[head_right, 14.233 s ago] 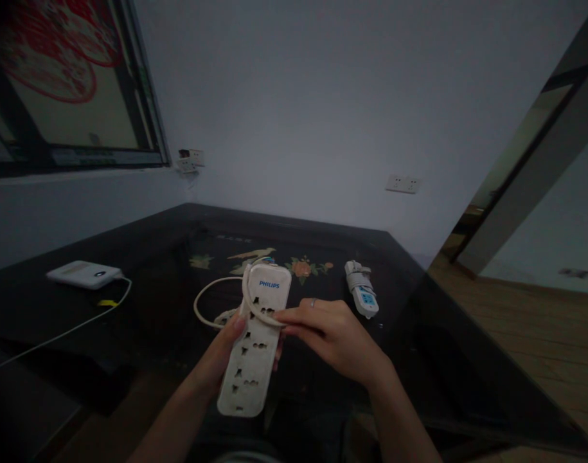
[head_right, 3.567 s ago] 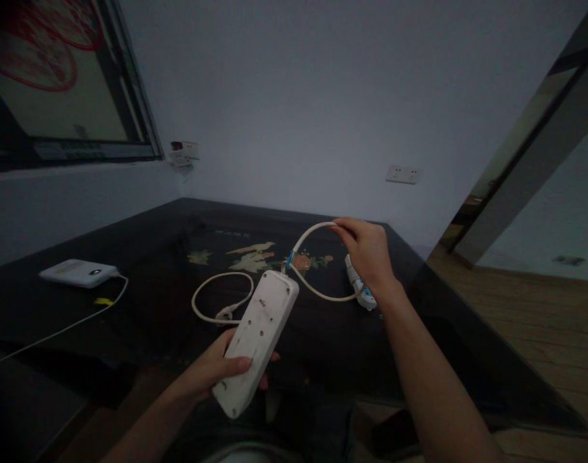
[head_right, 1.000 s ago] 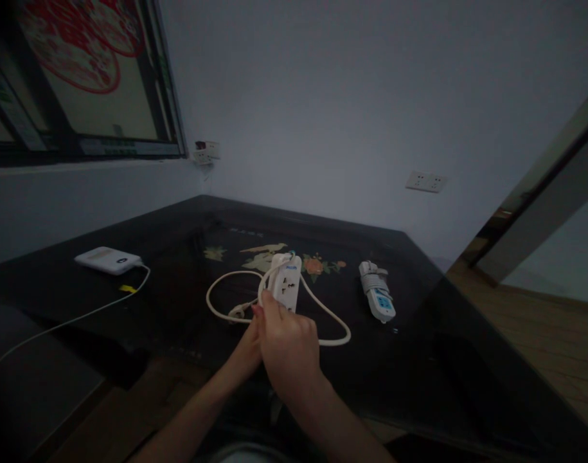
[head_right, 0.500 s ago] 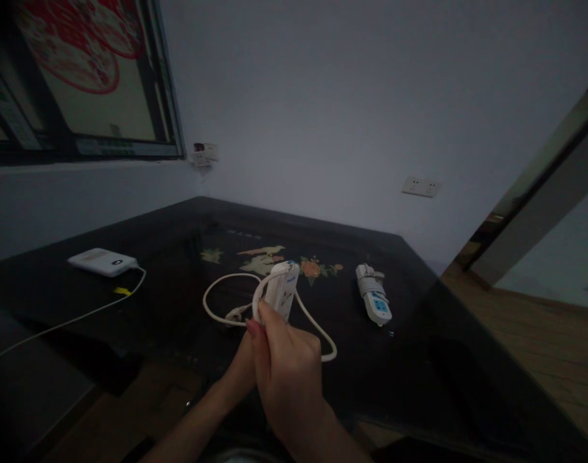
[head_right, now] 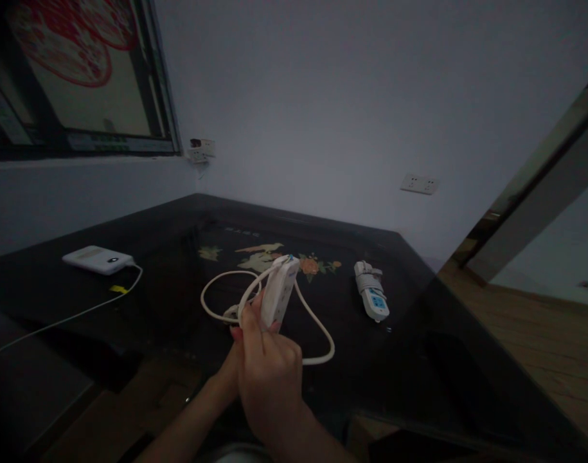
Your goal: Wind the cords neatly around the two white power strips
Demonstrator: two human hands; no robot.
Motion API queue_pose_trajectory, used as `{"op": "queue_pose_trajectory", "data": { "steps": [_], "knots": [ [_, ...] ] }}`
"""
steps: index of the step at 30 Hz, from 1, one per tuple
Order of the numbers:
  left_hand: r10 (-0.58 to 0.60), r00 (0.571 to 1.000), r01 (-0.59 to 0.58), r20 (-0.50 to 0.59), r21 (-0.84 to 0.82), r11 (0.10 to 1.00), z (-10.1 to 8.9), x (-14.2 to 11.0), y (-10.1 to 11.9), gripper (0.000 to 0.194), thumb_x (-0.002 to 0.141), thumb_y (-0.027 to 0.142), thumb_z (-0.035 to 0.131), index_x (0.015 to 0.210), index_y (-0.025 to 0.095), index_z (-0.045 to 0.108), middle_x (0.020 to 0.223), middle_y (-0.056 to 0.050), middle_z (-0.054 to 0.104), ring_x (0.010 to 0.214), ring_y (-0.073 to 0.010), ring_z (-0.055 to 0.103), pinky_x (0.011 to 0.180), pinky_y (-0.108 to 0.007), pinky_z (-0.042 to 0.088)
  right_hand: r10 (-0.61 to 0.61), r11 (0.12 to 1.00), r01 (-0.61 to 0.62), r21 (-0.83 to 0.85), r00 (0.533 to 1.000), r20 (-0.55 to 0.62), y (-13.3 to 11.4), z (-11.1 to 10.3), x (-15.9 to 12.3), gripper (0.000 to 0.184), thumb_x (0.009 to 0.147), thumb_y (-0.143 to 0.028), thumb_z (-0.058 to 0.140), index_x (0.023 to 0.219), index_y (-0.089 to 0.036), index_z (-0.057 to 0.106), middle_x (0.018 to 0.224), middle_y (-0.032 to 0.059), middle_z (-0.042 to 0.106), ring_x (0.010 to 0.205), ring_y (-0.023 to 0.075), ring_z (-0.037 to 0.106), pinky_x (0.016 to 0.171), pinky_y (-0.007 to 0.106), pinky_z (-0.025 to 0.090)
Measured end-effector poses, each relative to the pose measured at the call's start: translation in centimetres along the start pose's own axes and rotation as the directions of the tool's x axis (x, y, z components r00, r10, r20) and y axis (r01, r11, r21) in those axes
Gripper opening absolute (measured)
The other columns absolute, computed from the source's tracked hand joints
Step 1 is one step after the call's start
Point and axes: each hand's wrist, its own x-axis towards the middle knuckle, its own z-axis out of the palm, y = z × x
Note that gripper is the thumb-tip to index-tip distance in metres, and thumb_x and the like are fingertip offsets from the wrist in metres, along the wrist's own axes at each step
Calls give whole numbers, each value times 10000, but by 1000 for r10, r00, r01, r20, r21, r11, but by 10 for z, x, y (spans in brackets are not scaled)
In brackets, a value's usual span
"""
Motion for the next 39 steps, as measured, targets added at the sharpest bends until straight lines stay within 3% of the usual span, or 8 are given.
{"op": "queue_pose_trajectory", "data": {
  "steps": [7,12,19,23,26,30,33,39],
  "knots": [
    [69,991,-67,115,-19,998,4,-11,16,666,863,420,521,1441,176,298,1461,-107,387,1349,-288,338,1133,-388,265,-32,997,29,70,999,36,17,-1,-16,373,970,-203,341,1125,-78,657,768,100,729,531,127,642,560,214,518],
    [3,990,-1,138,-11,1000,0,-12,19,627,876,444,516,1432,231,319,1469,-70,383,1360,-270,321,1139,-386,239,-49,999,50,-1,996,73,34,-7,-21,357,960,-165,360,1121,-83,668,678,74,682,511,122,610,554,218,493],
    [-62,990,76,128,-104,992,-7,-14,23,588,859,429,558,1396,250,397,1428,-54,444,1322,-275,377,1079,-363,330,-252,945,292,-148,938,238,66,-36,-4,375,932,-110,380,1205,-164,631,638,30,612,531,116,551,514,225,420],
    [-198,952,261,233,-283,923,-7,-16,25,596,861,411,564,1406,285,361,1216,-85,618,984,-242,635,812,-332,507,-350,888,421,-184,879,324,80,-56,9,425,899,-55,351,1208,-157,625,668,41,629,564,134,560,522,249,420],
    [-250,904,380,347,-382,843,-4,-18,25,643,853,452,557,1420,277,309,990,-99,689,724,-205,668,624,-300,523,-373,878,449,-168,860,348,87,-64,12,427,886,-58,382,1228,-174,610,742,53,667,648,141,594,570,249,447],
    [-220,874,427,433,-470,773,1,-21,23,623,858,476,524,1401,266,303,922,-114,683,672,-213,664,536,-304,527,-371,901,421,-102,872,319,90,-63,11,371,914,-107,424,1223,-184,614,709,32,662,625,115,585,563,226,443],
    [-179,866,443,466,-552,706,2,-20,22,546,844,506,523,1289,201,445,903,-117,668,649,-200,650,518,-301,527,-348,933,359,0,904,249,88,-60,10,311,942,-169,439,1177,-182,642,655,11,653,562,96,579,514,211,430],
    [-142,881,452,451,-714,534,-13,-12,33,434,805,526,543,1017,152,603,857,-55,614,630,-129,578,501,-237,498,-100,989,78,129,980,173,92,-65,11,295,947,-283,432,1030,-239,712,821,43,746,700,150,695,589,233,540]
  ]
}}
